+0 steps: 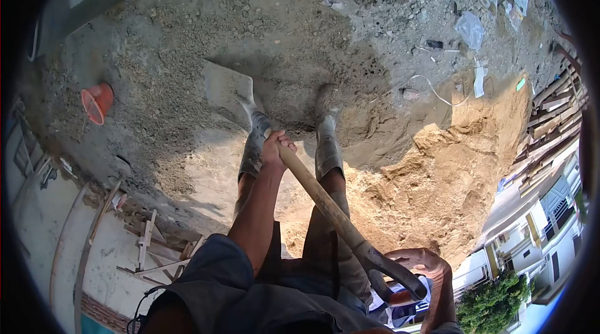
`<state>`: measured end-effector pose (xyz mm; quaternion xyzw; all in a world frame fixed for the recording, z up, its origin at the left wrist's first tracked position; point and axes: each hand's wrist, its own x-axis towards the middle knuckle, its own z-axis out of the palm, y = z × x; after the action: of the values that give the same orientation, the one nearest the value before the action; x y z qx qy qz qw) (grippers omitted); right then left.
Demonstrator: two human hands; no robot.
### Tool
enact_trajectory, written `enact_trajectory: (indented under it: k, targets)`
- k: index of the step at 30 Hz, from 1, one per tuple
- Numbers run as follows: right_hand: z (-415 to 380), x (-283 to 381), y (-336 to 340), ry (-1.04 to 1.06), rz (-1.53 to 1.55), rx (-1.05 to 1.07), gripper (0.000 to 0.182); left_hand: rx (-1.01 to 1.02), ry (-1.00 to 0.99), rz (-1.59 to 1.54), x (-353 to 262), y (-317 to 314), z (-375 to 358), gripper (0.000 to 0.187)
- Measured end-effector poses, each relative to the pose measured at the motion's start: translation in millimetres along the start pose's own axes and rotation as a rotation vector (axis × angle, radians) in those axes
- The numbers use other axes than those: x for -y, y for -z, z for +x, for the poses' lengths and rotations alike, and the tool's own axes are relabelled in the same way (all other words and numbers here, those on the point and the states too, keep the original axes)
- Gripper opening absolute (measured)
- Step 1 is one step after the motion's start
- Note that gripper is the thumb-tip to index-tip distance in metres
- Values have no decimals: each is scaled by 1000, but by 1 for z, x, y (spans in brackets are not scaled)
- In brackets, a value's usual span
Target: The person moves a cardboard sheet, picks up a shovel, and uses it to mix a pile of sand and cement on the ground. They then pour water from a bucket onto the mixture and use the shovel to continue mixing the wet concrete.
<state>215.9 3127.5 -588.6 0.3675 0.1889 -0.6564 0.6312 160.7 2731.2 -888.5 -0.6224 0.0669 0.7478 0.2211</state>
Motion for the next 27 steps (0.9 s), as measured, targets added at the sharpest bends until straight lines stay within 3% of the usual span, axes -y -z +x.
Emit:
enact_trajectory:
  k: [2, 4, 6, 8, 10, 11, 12, 14, 16, 18, 20, 23, 24, 26, 27]
  targets:
    - [-54, -19, -26, 54, -105, -235, 112, 9, -17, -24, -1, -12, 10, 21]
    - [-75, -60, -43, 535, 149, -452, 101, 21, -24, -39, 0, -20, 15, 21]
    - [-64, 1, -80, 627, -171, -526, 95, -12, -16, -85, 1, -33, 21, 22]
    - [-54, 35, -96, 624, -277, -860, 65, -56, -60, -29, 8, -47, 19, 22]
    - [-56, 56, -94, 710, -292, -945, 51, -104, -102, 23, 22, -61, 16, 22]
    - [-45, 55, -86, 881, -270, -974, 36, -140, -140, 74, 30, -68, 16, 22]
    - [-39, 55, -88, 843, -62, -1109, 30, -180, -178, 125, 40, -73, 15, 23]
    - [-45, 30, -59, 791, -53, -1316, 24, -197, -157, 70, 66, -68, 18, 19]
    - [-67, -11, -15, 790, -6, -1388, 7, -156, -158, 70, 104, -63, 15, 16]
    - [-82, -40, 6, 691, 33, -1619, 20, -149, -119, 126, 148, -78, 2, 14]
    - [-110, -102, 43, 733, 88, -1725, 22, -124, -92, 235, 186, -92, -3, 14]
    - [-143, -130, 39, 750, 6, -1920, 18, -55, 90, 215, 233, -119, 5, 15]
    - [-168, -148, 54, 559, 31, -1935, 31, -22, 142, 207, 244, -131, 10, 16]
    - [-201, -197, 103, 684, -988, -2119, 30, -24, 181, 207, 255, -160, 20, 17]
    - [-193, -174, 99, 804, -945, -2154, 26, -27, 187, 186, 252, -177, 24, 17]
